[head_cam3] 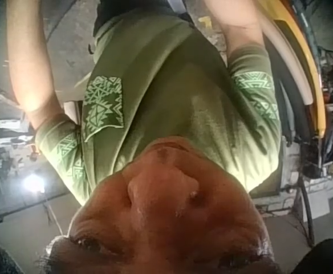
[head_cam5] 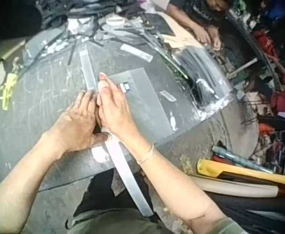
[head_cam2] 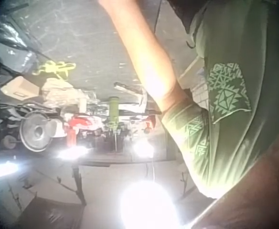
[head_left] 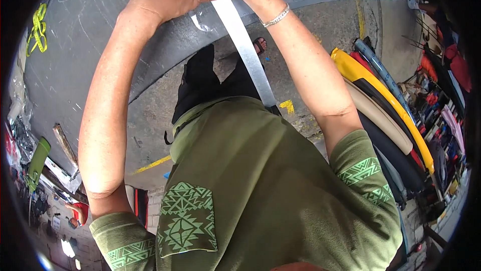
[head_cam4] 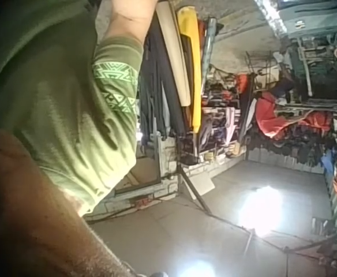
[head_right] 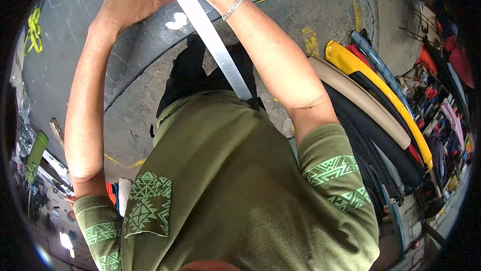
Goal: Cutting a grey fabric piece on a table using a metal ruler and a utility knife.
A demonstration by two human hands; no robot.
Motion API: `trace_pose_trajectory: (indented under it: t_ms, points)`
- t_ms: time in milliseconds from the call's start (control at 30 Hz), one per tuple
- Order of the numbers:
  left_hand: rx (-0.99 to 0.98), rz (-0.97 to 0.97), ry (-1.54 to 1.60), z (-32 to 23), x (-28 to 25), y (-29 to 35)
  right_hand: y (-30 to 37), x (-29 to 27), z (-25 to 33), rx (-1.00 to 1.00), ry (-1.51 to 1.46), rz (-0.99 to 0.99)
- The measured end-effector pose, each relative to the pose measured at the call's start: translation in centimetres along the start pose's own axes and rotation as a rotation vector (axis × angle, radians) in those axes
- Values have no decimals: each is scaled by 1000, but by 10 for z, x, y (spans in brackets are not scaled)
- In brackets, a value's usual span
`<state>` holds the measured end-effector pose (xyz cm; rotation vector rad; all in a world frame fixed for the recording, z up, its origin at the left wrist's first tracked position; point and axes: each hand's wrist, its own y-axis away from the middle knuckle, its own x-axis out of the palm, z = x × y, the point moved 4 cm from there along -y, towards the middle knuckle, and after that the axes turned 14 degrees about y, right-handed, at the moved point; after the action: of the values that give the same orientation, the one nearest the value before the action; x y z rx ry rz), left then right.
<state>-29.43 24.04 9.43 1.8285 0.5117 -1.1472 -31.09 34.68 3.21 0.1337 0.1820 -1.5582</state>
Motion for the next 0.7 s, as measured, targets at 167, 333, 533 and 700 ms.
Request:
trace_pose_trajectory:
  t_ms: [167, 333, 533, 700]
  points:
    - [-48, -13, 30, 2, 1, 2, 3, 5, 9, -157, 181, -110]
    - [-24, -58, 80, 4, 4, 4, 11, 4, 56, 216, 641, -61]
    - [-41, -39, 96, 5, 3, 2, 2, 4, 0, -182, 148, -115]
    - [-29, -79, 131, 9, 9, 3, 0, 3, 7, -160, 183, -116]
